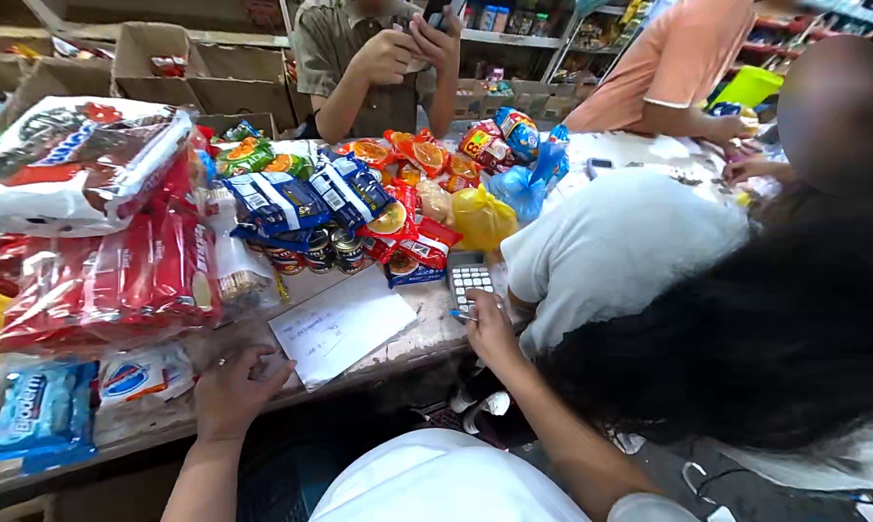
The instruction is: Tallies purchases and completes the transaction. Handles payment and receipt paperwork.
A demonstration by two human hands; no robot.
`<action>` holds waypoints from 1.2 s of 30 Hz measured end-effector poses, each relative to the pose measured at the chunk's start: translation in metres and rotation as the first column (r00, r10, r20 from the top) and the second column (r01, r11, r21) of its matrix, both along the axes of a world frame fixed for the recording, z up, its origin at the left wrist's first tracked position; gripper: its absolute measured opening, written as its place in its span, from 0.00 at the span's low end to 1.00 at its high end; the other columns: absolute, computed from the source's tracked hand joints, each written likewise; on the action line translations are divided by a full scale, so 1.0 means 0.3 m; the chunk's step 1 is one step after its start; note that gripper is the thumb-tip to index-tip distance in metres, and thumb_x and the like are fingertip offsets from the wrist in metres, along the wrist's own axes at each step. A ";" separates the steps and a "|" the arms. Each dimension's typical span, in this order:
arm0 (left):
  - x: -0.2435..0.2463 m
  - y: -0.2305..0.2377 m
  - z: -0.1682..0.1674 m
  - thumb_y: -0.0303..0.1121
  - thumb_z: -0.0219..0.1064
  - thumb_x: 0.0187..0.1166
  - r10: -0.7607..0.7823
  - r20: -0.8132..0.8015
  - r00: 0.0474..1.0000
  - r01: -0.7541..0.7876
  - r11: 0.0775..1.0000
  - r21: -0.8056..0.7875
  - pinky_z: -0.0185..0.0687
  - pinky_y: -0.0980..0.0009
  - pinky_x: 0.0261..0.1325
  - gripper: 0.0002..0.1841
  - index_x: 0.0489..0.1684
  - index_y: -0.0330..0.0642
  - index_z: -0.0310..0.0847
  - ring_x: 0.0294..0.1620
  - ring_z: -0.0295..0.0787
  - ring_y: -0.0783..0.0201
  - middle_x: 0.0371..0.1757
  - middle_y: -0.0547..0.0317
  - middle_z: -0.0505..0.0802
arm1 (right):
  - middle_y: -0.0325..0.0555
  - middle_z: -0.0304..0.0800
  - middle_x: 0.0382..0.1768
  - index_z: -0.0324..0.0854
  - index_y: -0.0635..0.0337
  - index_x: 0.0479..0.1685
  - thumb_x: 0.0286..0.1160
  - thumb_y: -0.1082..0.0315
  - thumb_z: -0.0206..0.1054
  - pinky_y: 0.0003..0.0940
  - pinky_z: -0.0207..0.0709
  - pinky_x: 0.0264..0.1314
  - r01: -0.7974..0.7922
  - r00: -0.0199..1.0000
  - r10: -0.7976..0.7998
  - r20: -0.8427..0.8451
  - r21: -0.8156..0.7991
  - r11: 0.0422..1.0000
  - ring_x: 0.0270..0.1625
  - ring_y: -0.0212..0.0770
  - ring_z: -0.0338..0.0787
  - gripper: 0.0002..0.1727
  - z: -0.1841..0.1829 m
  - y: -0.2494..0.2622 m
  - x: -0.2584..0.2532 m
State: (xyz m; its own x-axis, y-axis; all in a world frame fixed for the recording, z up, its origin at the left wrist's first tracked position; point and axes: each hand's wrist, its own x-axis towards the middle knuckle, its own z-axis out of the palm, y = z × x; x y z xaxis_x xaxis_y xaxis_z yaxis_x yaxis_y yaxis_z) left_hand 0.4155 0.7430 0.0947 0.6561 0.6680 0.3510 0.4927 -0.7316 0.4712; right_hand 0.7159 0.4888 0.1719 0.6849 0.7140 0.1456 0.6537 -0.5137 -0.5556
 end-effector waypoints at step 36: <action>-0.005 -0.008 -0.012 0.51 0.55 0.82 0.052 0.102 0.993 -0.059 0.996 0.063 0.72 0.46 0.26 0.29 0.35 0.29 0.89 0.16 0.78 0.47 0.16 0.45 0.83 | 0.61 0.91 0.60 0.82 0.72 0.63 0.64 0.80 0.67 0.63 0.74 0.74 -0.072 0.971 0.046 0.235 0.105 0.992 0.74 0.71 0.80 0.23 -0.103 -0.049 -0.022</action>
